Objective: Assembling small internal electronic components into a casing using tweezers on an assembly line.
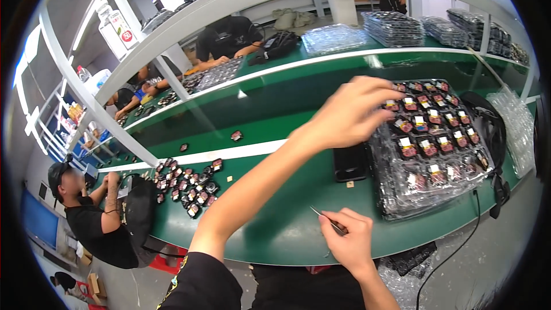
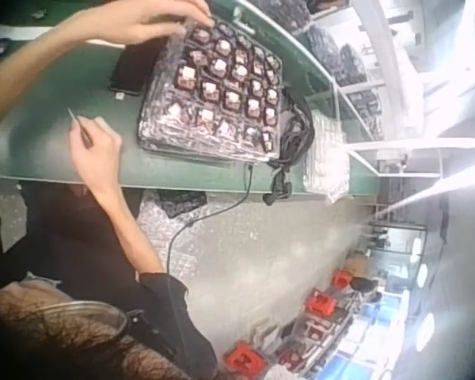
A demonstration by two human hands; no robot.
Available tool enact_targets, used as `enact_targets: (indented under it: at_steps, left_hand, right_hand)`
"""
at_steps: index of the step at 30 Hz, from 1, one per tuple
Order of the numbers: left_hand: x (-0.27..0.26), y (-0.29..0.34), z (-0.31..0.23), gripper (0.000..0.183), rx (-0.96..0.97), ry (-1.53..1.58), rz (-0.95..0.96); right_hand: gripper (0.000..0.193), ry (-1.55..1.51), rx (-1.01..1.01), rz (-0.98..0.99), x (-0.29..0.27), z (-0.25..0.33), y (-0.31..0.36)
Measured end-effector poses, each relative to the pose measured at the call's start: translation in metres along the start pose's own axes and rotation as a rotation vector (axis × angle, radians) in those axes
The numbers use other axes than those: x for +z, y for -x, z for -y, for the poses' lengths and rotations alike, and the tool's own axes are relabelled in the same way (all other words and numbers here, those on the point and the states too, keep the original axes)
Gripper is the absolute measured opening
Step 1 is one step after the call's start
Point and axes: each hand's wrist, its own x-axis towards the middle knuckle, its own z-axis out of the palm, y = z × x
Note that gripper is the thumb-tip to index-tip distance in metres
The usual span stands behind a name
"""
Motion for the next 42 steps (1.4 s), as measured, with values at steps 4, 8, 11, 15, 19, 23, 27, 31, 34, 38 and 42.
enact_targets:
  at_steps: [4,8,11,15,19,23,27,31,34,38,42]
  left_hand:
    - [-0.087,0.142,0.055,0.038,-0.487,-0.449,0.149]
    - [-0.140,0.257,0.071,0.050,-1.037,-0.828,0.395]
    - [-0.150,0.291,0.087,0.041,-0.925,-0.647,0.197]
    - [-0.145,0.287,0.089,0.028,-0.819,-0.663,0.175]
    - [-0.110,0.245,0.015,0.038,-0.562,-0.285,0.271]
    - [-0.073,0.241,-0.069,0.056,-0.430,-0.019,0.405]
    - [-0.065,0.250,-0.082,0.067,-0.368,0.072,0.316]
    - [-0.069,0.242,-0.089,0.092,-0.573,-0.070,0.203]
    - [-0.062,0.247,-0.090,0.086,-0.611,-0.152,0.242]
    - [-0.063,0.252,-0.087,0.066,-0.632,-0.111,0.249]
    - [-0.066,0.251,-0.087,0.055,-0.634,-0.012,0.287]
  right_hand:
    - [0.011,-0.006,0.030,0.025,0.002,-0.005,0.001]
    - [0.012,0.020,0.004,0.059,0.008,-0.001,-0.003]
    - [0.013,0.047,-0.018,0.080,0.011,0.002,-0.003]
    - [0.013,0.106,0.002,0.054,0.011,0.007,-0.002]
    - [0.014,0.136,0.071,-0.022,0.006,0.002,-0.001]
    - [0.011,0.110,0.071,-0.011,0.002,0.002,-0.001]
    - [0.017,0.142,0.075,-0.015,0.005,-0.003,0.002]
    - [0.020,0.137,0.072,0.022,0.006,0.001,-0.004]
    - [0.019,0.149,0.090,0.027,0.007,0.000,-0.003]
    - [0.020,0.181,0.045,0.068,0.007,0.000,-0.008]
    - [0.022,0.137,0.041,0.121,0.005,0.002,-0.012]
